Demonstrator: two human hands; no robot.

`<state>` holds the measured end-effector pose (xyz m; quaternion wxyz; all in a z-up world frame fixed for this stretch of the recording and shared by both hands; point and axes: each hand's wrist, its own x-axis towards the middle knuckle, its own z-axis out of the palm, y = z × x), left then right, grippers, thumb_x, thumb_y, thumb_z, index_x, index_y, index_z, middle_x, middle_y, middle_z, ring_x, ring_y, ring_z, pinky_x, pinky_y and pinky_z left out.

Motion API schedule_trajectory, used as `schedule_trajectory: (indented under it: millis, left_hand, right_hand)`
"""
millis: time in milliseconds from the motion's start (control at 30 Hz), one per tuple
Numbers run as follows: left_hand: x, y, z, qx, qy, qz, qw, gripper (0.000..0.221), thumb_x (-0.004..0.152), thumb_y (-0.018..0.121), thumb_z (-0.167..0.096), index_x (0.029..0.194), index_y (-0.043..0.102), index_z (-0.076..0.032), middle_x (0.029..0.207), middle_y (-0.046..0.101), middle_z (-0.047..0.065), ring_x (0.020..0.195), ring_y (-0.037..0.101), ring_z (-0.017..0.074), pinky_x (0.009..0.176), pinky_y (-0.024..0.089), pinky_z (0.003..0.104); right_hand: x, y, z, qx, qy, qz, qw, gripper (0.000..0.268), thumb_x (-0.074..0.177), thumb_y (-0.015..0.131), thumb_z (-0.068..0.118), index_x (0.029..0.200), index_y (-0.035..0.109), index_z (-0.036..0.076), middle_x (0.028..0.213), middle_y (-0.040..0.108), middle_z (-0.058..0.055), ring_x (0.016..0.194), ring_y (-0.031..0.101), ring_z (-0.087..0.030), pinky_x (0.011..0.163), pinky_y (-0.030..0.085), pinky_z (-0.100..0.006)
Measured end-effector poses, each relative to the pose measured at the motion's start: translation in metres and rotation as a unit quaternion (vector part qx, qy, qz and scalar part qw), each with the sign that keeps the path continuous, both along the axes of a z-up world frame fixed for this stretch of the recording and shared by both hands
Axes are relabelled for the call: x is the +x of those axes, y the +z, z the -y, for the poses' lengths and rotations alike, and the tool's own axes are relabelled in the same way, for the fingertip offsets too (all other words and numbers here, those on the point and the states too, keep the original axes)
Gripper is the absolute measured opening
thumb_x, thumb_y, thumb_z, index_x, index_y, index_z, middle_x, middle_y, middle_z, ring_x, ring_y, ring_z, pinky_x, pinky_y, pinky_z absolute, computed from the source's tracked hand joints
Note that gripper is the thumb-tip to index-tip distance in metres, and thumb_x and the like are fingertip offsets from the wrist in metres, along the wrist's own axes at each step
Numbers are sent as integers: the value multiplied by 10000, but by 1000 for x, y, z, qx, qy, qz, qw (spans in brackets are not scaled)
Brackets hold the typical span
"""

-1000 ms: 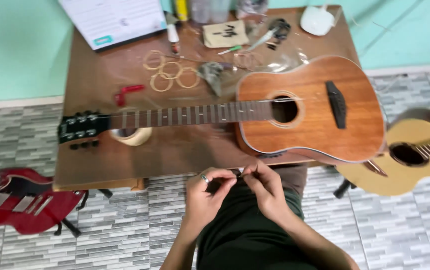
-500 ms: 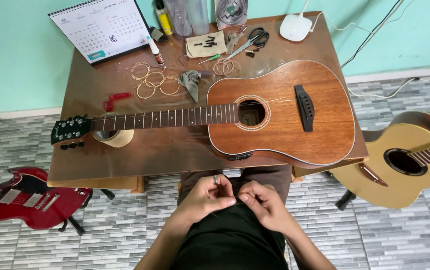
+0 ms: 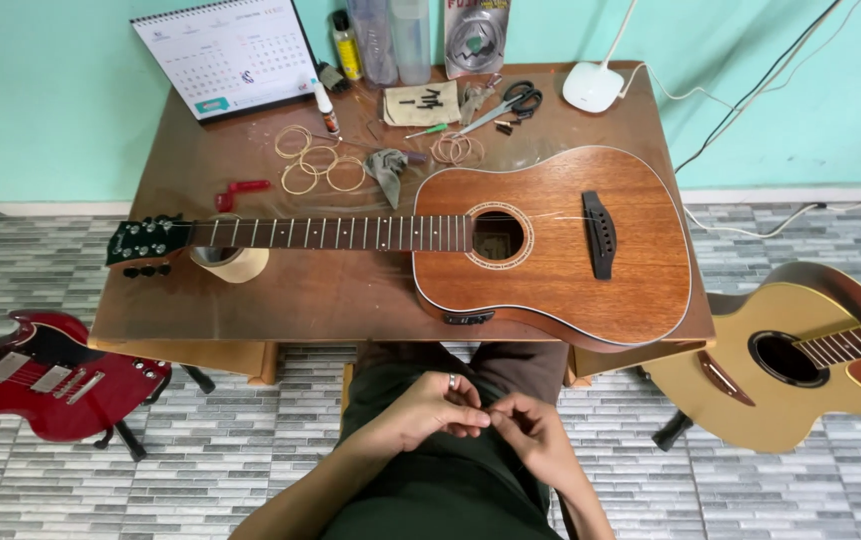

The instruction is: The person is restringing an acoustic guitar by threading strings through the bridge and tuning pegs.

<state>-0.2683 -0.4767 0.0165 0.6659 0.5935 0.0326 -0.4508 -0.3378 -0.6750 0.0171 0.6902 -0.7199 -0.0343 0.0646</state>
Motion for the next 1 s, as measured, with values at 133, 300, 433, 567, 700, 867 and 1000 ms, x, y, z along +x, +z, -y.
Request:
schedule_trajectory:
  millis: [133, 300, 433, 567, 700, 867, 1000]
  left_hand:
    - [-3, -27, -12, -227, 43, -187, 955, 129, 903, 745, 9, 931, 672, -93, 931, 758, 143, 755, 721, 151, 629, 571, 213]
    - [-5, -16, -34, -205, 91, -102, 969, 143, 860, 767, 23, 970, 693, -30, 841, 741, 144, 755, 741, 212, 653, 587, 223]
    - [-16, -15, -50, -88, 144, -37, 985, 143, 865, 766, -5, 973, 673, -12, 828, 709, 127, 761, 729, 212, 700, 586, 242]
    - [-18, -14, -54, 17, 188, 25, 982, 72, 894, 750, 13, 941, 697, -1, 800, 755, 152, 716, 752, 182, 636, 597, 228]
    - [-18, -28, -50, -84, 181, -26, 979, 64, 880, 724, 38, 919, 691, -1, 750, 673, 106, 613, 603, 142, 609, 525, 224]
    - [-16, -40, -34, -236, 172, -63, 954, 91, 893, 727, 11, 969, 685, -15, 766, 643, 75, 684, 606, 140, 676, 521, 243]
    - [-14, 0, -26, -216, 186, 124, 950, 133, 929, 727, -63, 1037, 675, -6, 864, 670, 76, 800, 635, 136, 780, 544, 249]
  right_hand:
    - [3, -14, -5, 47, -21, 29, 998, 111, 959, 699, 115, 870, 725, 55, 792, 711, -16, 687, 593, -71, 620, 440, -207]
    - [16, -29, -21, 154, -1, 27, 988, 140, 841, 799, -28, 981, 791, -35, 750, 778, -109, 682, 739, -144, 621, 562, -214]
    - [23, -12, -48, 77, 44, 51, 995, 37, 855, 786, -29, 878, 800, -4, 739, 809, -81, 611, 652, -50, 542, 472, -175]
    - [24, -1, -61, -182, 73, 180, 964, 90, 867, 762, 92, 947, 803, 95, 896, 859, 5, 703, 769, -63, 635, 587, -198]
    - [22, 7, -55, -193, 73, 209, 956, 118, 855, 777, 115, 957, 809, 65, 983, 855, -44, 864, 843, -135, 787, 663, -230]
    - [22, -1, -39, -116, 48, 104, 987, 27, 905, 741, 103, 906, 738, 76, 760, 705, -8, 607, 551, -86, 571, 446, -226]
    - [26, -18, -57, 280, -63, -19, 958, 134, 934, 700, 99, 861, 619, 20, 602, 396, -1, 525, 314, -106, 491, 220, -263]
